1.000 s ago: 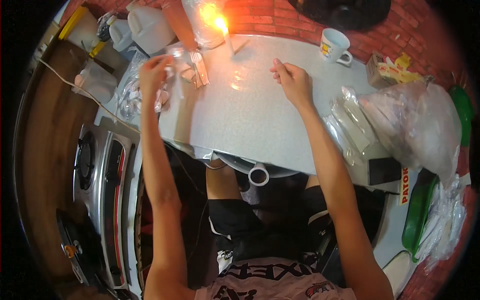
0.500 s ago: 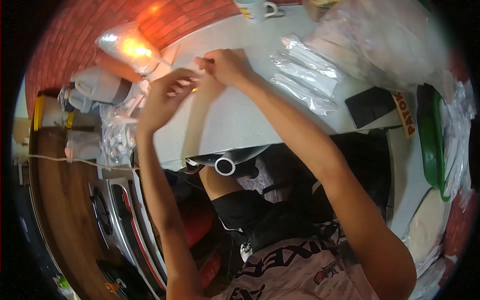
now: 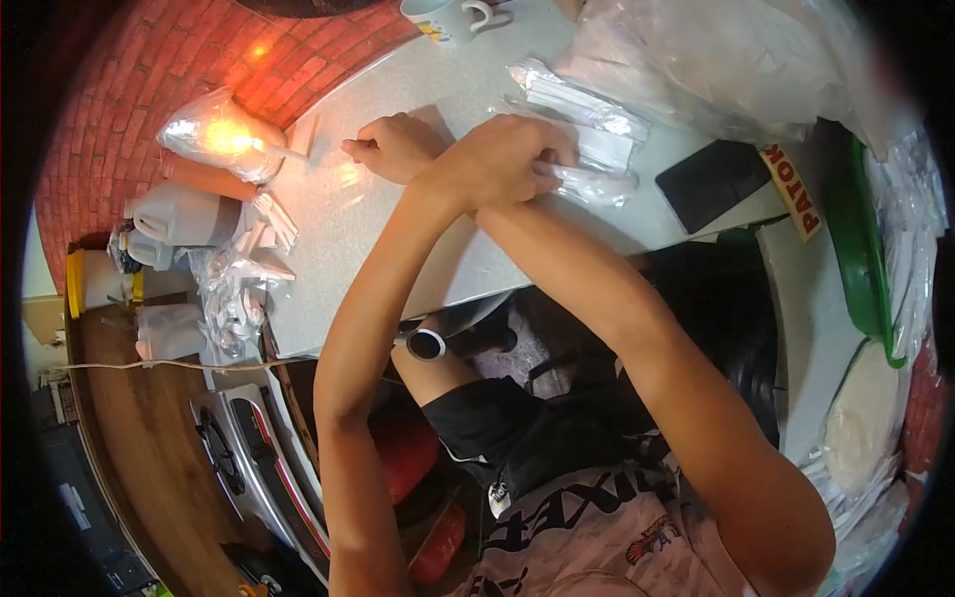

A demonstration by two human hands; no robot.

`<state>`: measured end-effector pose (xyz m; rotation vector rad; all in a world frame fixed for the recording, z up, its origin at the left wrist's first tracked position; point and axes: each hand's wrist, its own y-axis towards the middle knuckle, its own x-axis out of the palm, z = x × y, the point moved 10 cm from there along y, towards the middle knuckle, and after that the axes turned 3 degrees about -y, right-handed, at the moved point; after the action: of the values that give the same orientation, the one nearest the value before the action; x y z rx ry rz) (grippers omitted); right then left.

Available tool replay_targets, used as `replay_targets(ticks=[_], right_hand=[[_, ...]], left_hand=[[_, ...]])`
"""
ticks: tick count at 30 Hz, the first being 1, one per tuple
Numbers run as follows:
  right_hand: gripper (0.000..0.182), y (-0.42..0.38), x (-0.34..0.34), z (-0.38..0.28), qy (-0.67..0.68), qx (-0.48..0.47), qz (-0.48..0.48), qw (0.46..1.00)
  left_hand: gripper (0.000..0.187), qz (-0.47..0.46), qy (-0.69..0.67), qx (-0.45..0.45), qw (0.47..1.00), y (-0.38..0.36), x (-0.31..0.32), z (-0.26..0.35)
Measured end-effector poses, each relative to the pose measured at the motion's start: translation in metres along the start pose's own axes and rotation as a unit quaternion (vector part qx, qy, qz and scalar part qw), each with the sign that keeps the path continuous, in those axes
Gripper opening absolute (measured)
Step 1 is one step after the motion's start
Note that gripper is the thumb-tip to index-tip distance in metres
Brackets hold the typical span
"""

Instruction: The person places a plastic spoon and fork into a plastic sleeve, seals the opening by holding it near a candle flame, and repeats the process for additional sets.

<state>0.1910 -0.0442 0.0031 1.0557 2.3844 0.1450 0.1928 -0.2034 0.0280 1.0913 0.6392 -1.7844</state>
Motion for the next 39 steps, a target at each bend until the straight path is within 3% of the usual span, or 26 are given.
replay_targets(ticks=[2, 4, 6, 8, 9, 11, 14, 15, 16, 18, 19, 21, 24, 25, 26, 28, 31, 34, 36, 39], right_hand=[[0.042, 0.001, 0.003, 0.003, 0.015, 0.008, -0.010, 1.000], [0.042, 0.001, 0.004, 0.001, 0.006, 0.015, -0.039, 0.999], [0.042, -0.005, 0.008, 0.007, -0.007, 0.020, -0.067, 0.998], [0.035, -0.021, -0.010, -0.006, -0.136, -0.108, 0.078, 0.982], [0.035, -0.020, -0.003, -0.002, -0.136, -0.116, 0.076, 0.981], [0.030, -0.014, 0.003, 0.006, -0.049, -0.161, 0.135, 0.977], [0.026, 0.006, 0.017, 0.027, 0.091, -0.227, 0.210, 0.947], [0.024, 0.029, 0.041, 0.052, 0.377, -0.196, 0.071, 0.902], [0.027, 0.041, 0.059, 0.065, 0.256, -0.040, -0.045, 0.965], [0.036, 0.018, 0.010, 0.019, 0.090, -0.058, -0.006, 0.994], [0.036, 0.019, 0.008, 0.014, 0.088, -0.066, -0.012, 0.994], [0.047, 0.024, 0.009, 0.025, 0.239, 0.019, -0.025, 0.971], [0.054, 0.021, 0.013, 0.023, 0.300, 0.070, -0.085, 0.948], [0.035, 0.020, 0.018, 0.021, 0.259, 0.067, -0.121, 0.956], [0.035, 0.018, 0.023, 0.019, 0.252, 0.065, -0.127, 0.957], [0.027, 0.012, 0.031, -0.002, 0.274, -0.027, -0.140, 0.951], [0.025, 0.000, 0.037, -0.010, 0.176, -0.024, -0.203, 0.963], [0.026, 0.000, 0.039, -0.011, 0.191, -0.014, -0.213, 0.958], [0.026, 0.000, 0.032, -0.012, 0.190, -0.001, -0.213, 0.958], [0.025, 0.001, 0.028, -0.008, 0.203, 0.012, -0.205, 0.957]], left_hand=[[0.027, -0.029, -0.029, -0.034, 0.999, -0.007, 0.000, -0.005], [0.022, 0.025, -0.153, -0.075, 0.985, -0.021, -0.020, -0.007], [0.024, 0.079, -0.147, -0.070, 0.983, -0.034, -0.039, -0.013], [0.026, 0.137, -0.139, -0.065, 0.979, -0.048, -0.059, -0.016], [0.027, 0.175, -0.198, -0.090, 0.960, -0.060, -0.064, -0.032], [0.027, 0.248, -0.338, -0.082, 0.904, -0.076, -0.080, -0.041], [0.023, 0.306, -0.373, -0.101, 0.870, -0.114, -0.104, -0.059], [0.020, 0.341, -0.380, -0.102, 0.854, -0.129, -0.109, -0.073], [0.020, 0.350, -0.374, -0.101, 0.853, -0.142, -0.112, -0.082], [0.019, 0.430, -0.439, -0.114, 0.781, -0.177, -0.117, -0.111], [0.018, 0.477, -0.444, -0.129, 0.747, -0.195, -0.120, -0.123], [0.018, 0.520, -0.429, -0.151, 0.723, -0.223, -0.116, -0.152], [0.020, 0.572, -0.423, -0.182, 0.679, -0.254, -0.094, -0.192], [0.021, 0.581, -0.427, -0.196, 0.665, -0.259, -0.082, -0.201], [0.021, 0.588, -0.432, -0.211, 0.650, -0.262, -0.072, -0.209], [0.024, 0.595, -0.418, -0.206, 0.655, -0.257, -0.073, -0.203], [0.026, 0.624, -0.420, -0.216, 0.622, -0.261, -0.075, -0.196], [0.025, 0.581, -0.391, -0.276, 0.658, -0.263, -0.073, -0.194], [0.024, 0.580, -0.519, -0.202, 0.595, -0.255, -0.067, -0.193], [0.025, 0.547, -0.556, -0.168, 0.603, -0.250, -0.065, -0.197]])
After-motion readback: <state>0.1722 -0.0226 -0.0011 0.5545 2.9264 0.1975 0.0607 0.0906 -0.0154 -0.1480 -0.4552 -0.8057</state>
